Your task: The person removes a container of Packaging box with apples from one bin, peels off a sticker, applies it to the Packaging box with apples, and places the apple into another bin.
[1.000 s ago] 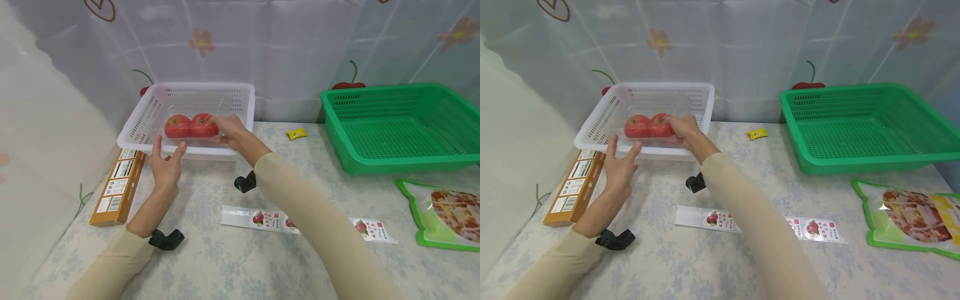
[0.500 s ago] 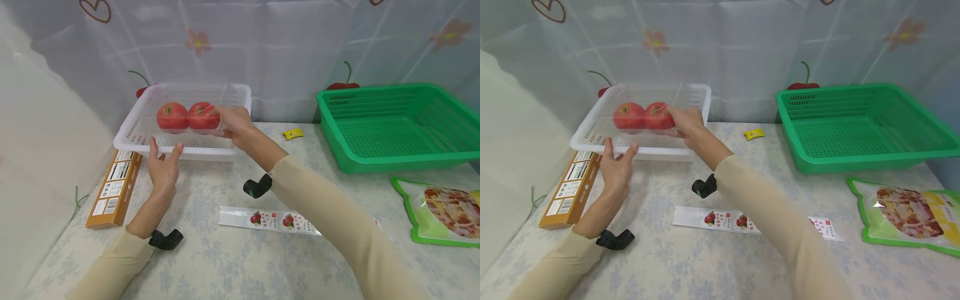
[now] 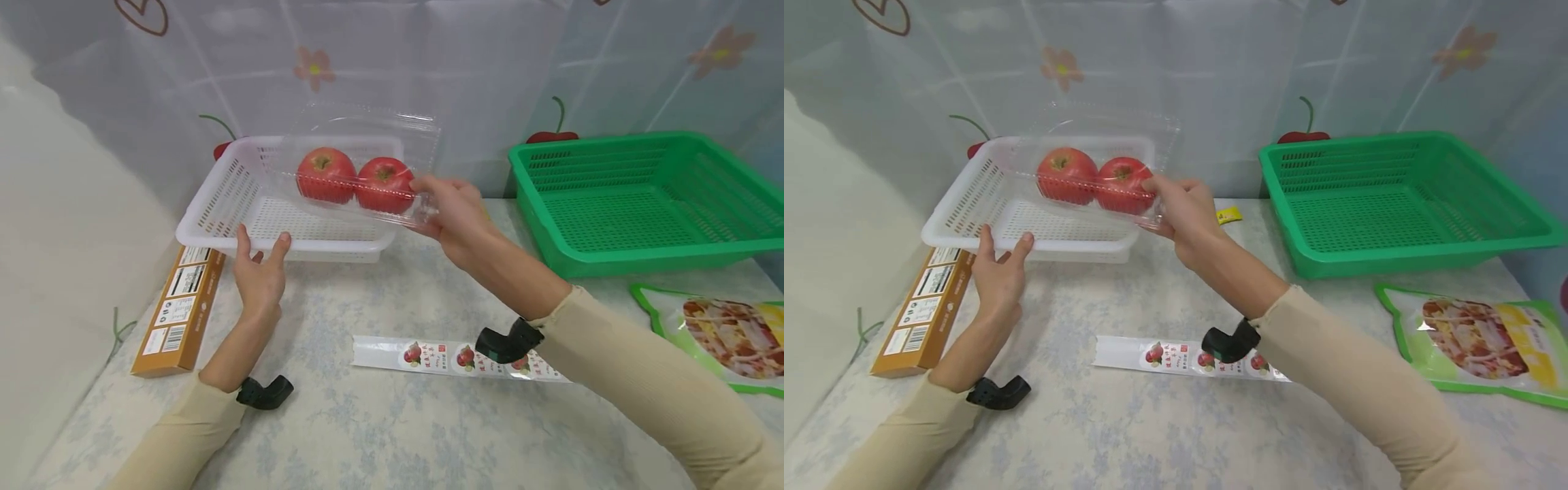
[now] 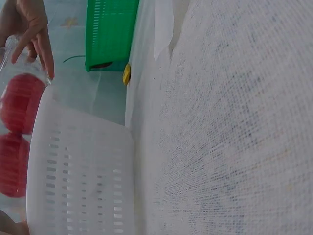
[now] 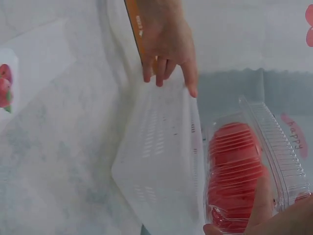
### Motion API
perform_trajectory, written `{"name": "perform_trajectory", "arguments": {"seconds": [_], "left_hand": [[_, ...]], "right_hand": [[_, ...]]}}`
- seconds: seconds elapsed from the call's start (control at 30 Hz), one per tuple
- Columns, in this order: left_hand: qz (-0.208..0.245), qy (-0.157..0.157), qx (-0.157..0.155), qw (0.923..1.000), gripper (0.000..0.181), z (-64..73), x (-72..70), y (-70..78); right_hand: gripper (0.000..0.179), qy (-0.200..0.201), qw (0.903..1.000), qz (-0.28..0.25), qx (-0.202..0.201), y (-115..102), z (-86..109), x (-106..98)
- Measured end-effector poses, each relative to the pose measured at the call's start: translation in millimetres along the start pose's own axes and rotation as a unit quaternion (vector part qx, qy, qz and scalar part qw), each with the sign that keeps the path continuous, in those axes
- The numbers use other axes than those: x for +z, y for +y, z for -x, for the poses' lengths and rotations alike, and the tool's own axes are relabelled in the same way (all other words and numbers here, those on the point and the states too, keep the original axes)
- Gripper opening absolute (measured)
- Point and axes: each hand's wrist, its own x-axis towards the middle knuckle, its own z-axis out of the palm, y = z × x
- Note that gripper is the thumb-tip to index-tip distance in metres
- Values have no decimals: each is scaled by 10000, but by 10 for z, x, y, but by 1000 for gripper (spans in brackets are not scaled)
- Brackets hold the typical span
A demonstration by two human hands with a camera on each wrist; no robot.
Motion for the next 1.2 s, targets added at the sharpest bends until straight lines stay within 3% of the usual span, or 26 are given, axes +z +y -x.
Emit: {"name": "perform_trajectory", "arguments": {"seconds": [0.2, 0.53, 0.7, 0.8, 1.0, 1.2], "left_hand": [[-38, -75, 56, 9999, 87, 6, -26, 0], [-182, -131, -15, 9997, 87, 26, -121, -18], [-105, -158, 100, 9998, 88, 25, -130, 20], [-49, -218, 129, 9997, 88, 12, -112, 46], [-53, -169, -90, 9998, 88, -12, -126, 72], [37, -198, -112, 9997, 88, -49, -151, 89]], "right_hand": [[40, -67, 9999, 81, -11, 44, 253, -396], [37, -569, 9975, 330, 276, 8, 637, -1064], [13, -637, 9973, 297, 225, 26, 753, -1377], [9, -622, 9976, 227, 193, 36, 818, -1546], [11, -763, 9955, 515, 236, 90, 925, -1761], [14, -768, 9911, 1008, 403, 193, 961, -1765]]}}
